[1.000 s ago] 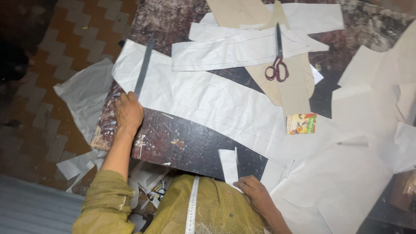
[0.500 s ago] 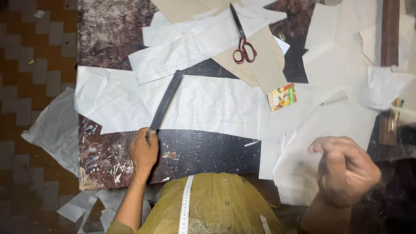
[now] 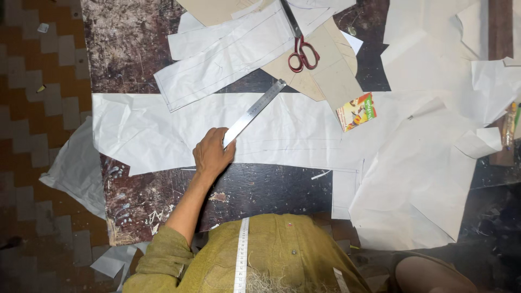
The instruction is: The person uses a cardboard template to mark and cut shapes from white paper on a work table. They align the template, trace with a pencil, cut along the lines with scissors, and repeat the process for additional pieces.
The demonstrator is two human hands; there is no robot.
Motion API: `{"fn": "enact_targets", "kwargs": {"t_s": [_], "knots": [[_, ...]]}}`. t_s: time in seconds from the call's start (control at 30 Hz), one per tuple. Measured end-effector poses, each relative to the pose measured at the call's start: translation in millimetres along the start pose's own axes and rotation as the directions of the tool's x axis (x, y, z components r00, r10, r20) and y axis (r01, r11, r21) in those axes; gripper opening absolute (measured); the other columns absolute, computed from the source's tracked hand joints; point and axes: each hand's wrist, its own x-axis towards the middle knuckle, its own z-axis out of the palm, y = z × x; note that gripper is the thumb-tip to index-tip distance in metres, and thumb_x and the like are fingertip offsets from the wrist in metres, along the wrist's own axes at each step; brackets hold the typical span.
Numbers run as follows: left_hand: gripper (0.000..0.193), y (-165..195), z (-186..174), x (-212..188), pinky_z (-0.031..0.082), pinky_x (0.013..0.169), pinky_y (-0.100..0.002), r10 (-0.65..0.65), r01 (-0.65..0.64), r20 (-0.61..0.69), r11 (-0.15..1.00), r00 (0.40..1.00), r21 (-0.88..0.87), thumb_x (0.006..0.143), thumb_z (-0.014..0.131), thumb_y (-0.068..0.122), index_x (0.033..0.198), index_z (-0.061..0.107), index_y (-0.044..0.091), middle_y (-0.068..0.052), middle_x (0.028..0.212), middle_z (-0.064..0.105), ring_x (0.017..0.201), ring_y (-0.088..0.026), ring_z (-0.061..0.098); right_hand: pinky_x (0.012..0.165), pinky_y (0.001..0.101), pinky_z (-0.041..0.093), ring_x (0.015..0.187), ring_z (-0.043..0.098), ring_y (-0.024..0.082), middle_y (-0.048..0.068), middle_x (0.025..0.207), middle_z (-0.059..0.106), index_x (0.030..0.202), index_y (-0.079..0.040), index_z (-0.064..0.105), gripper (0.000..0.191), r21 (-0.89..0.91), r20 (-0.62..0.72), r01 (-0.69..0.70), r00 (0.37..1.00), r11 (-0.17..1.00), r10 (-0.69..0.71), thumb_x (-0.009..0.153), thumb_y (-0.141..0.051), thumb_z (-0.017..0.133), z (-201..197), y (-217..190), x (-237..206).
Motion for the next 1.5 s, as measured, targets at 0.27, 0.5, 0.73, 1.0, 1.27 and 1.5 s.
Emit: {"fn": "enact_targets", "kwargs": {"t_s": [0.27, 0.5, 0.73, 1.0, 1.27, 1.5], "knots": [[0.042, 11.0, -27.4, 87.7, 0.043, 0.082, -0.046, 0.235, -0.222, -0.04, 0.951, 0.971, 0.214, 0.097, 0.076, 0.037, 0.134, 0.069, 0.02, -0.001, 0.103, 0.068, 0.094, -0.024, 0.058, 0.084, 0.0345, 0.049, 0.101, 0.06, 0.024, 0.017, 0.121, 0.068, 0.128, 0.005, 0.064, 0.035, -0.151, -0.144, -0.187, 0.976, 0.971, 0.165, 0.097, -0.011, 0.069, -42.2, 16.0, -21.5], [0.064, -30.1, -89.8, 132.1, 0.031, 0.112, -0.057, 0.208, -0.118, -0.29, 0.947, 0.934, 0.297, 0.091, 0.084, 0.028, 0.146, 0.059, 0.008, -0.018, 0.153, 0.046, 0.141, -0.04, 0.039, 0.091, 0.0364, 0.054, 0.112, 0.066, 0.024, 0.015, 0.126, 0.067, 0.131, 0.003, 0.063, 0.041, -0.478, -0.8, -0.873, 0.385, -0.1, 0.46, 0.095, -0.014, 0.072, -166.8, 44.6, -164.9], [0.091, -80.7, -141.9, 108.4, 0.041, 0.107, -0.06, -0.355, 0.249, 0.035, 0.718, 0.934, 0.65, 0.076, 0.08, 0.067, 0.148, 0.059, 0.015, -0.018, 0.125, 0.066, 0.121, -0.034, 0.06, 0.101, 0.0458, 0.048, 0.123, 0.06, 0.038, 0.03, 0.137, 0.058, 0.142, 0.01, 0.053, 0.086, -0.263, -0.955, -0.823, 0.147, -0.503, 0.259, 0.086, -0.049, 0.082, -258.9, -9.8, -306.4], [0.038, -106.3, -149.0, 64.6, 0.06, 0.059, -0.038, -0.171, 0.08, 0.291, 0.951, 0.941, 0.299, 0.083, 0.086, 0.032, 0.098, 0.079, -0.002, -0.017, 0.07, 0.076, 0.057, -0.026, 0.072, 0.095, 0.042, 0.045, 0.116, 0.056, 0.035, 0.033, 0.133, 0.058, 0.141, 0.015, 0.05, 0.089, -0.133, -0.978, -0.881, 0.042, -0.454, 0.206, 0.087, -0.044, 0.087, -282.9, -24.4, -295.0], [0.033, -125.1, -164.0, 3.7, 0.059, 0.055, -0.04, -0.234, 0.166, 0.315, 0.959, 0.92, 0.228, 0.082, 0.082, 0.03, 0.092, 0.081, -0.001, -0.016, 0.071, 0.072, 0.057, -0.027, 0.071, 0.088, 0.0393, 0.052, 0.098, 0.068, 0.028, 0.02, 0.11, 0.074, 0.121, 0.009, 0.068, 0.055, -0.065, -0.864, -0.924, -0.137, -0.377, 0.485, 0.082, -0.028, 0.08, -277.0, -113.9, -317.2], [0.037, -109.7, -195.9, -63.7, 0.057, 0.07, -0.041, -0.363, 0.268, 0.176, 0.873, 0.915, 0.406, 0.085, 0.078, 0.039, 0.109, 0.083, 0.012, -0.007, 0.089, 0.076, 0.074, -0.025, 0.072, 0.101, 0.0358, 0.052, 0.116, 0.066, 0.028, 0.022, 0.129, 0.065, 0.135, 0.014, 0.056, 0.051, -0.35, -0.842, -0.921, 0.389, 0.171, 0.372, 0.096, -0.014, 0.072, -279.8, -196.7, -287.3]]}}
